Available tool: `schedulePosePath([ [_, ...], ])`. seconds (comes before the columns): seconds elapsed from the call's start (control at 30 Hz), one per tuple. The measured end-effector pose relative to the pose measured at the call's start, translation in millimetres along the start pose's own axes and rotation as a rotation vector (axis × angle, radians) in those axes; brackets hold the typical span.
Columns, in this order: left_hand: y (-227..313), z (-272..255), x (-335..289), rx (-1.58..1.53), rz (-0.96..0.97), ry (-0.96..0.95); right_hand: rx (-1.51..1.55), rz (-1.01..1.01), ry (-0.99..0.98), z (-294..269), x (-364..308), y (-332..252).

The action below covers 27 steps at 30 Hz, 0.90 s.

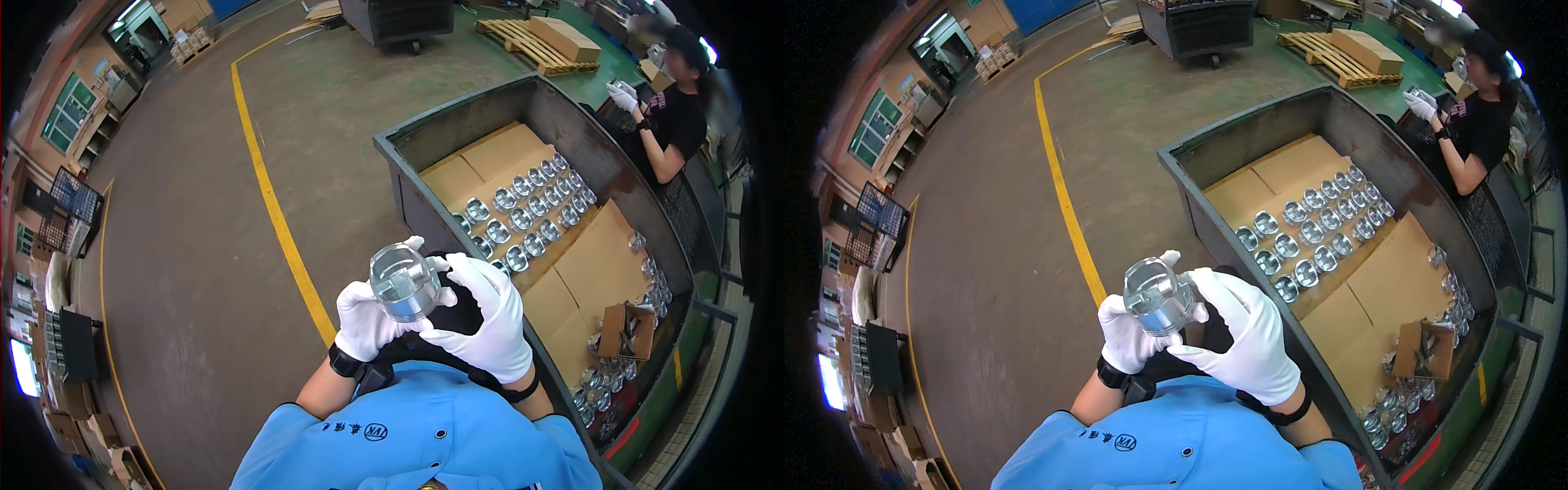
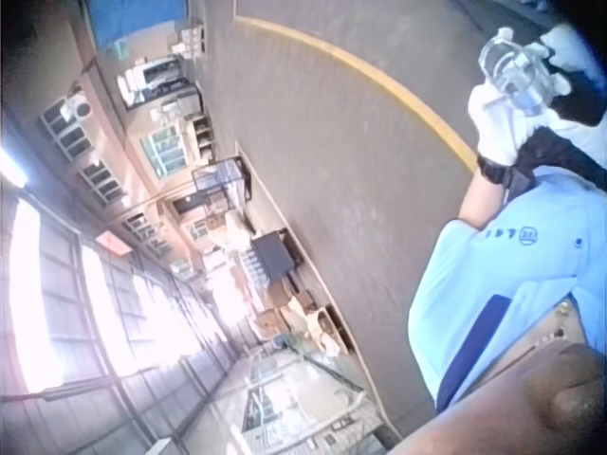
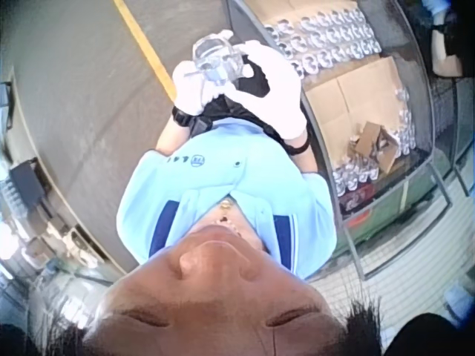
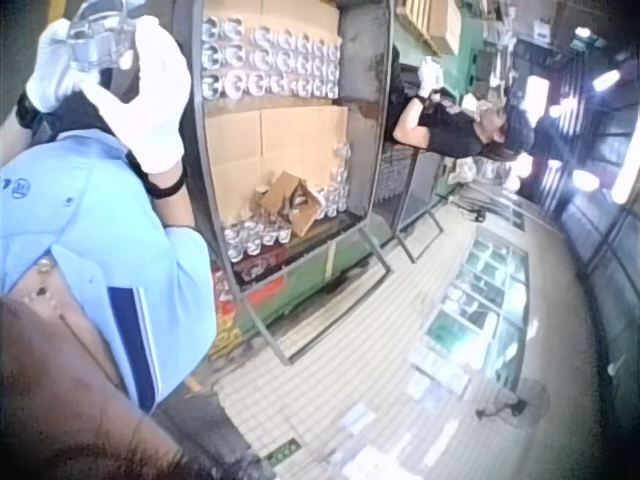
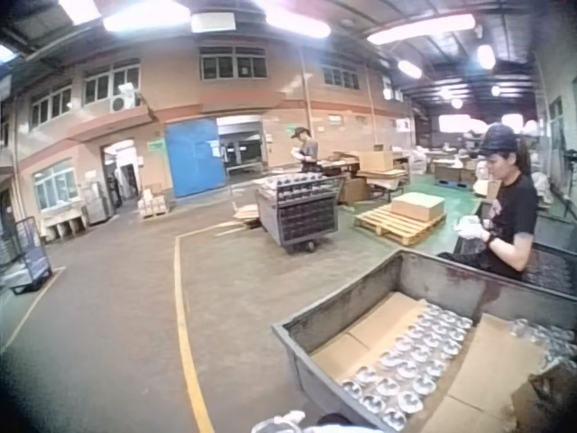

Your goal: Inspect metal engine pistons for defects and organize them within a large metal bin.

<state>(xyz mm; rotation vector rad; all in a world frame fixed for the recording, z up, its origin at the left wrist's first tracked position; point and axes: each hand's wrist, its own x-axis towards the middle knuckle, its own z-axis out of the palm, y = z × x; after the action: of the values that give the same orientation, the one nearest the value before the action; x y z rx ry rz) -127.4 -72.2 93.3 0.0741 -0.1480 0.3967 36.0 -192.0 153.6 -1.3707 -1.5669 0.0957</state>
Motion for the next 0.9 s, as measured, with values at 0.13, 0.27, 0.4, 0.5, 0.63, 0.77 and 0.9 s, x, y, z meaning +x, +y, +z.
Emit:
schedulePosePath([
  [0.13, 2, -5, -2, 0.111, 0.036, -0.097, 0.014, -0.007, -0.018, 2, -3, -3],
  [0.27, -7, 3, -11, 0.122, 0.143, -0.147, -0.026, -0.054, -0.045, 3, -10, -7],
  [0.4, -11, 15, -30, 0.319, 0.267, -0.007, -0.009, -0.069, -0.076, 6, -15, -12],
  [0.5, -16, 25, -41, 0.498, 0.336, 0.016, 0.058, -0.065, -0.068, 11, -19, -16],
  [0.63, -27, 42, -50, 0.614, 0.366, 0.035, 0.092, -0.073, -0.061, 13, -23, -19],
  [0.77, -40, 64, -54, 0.595, 0.316, 0.189, 0.131, -0.004, -0.053, 13, -30, -17],
  [0.9, -41, 68, -52, 0.677, 0.263, 0.227, 0.118, 0.052, -0.051, 12, -35, -14],
])
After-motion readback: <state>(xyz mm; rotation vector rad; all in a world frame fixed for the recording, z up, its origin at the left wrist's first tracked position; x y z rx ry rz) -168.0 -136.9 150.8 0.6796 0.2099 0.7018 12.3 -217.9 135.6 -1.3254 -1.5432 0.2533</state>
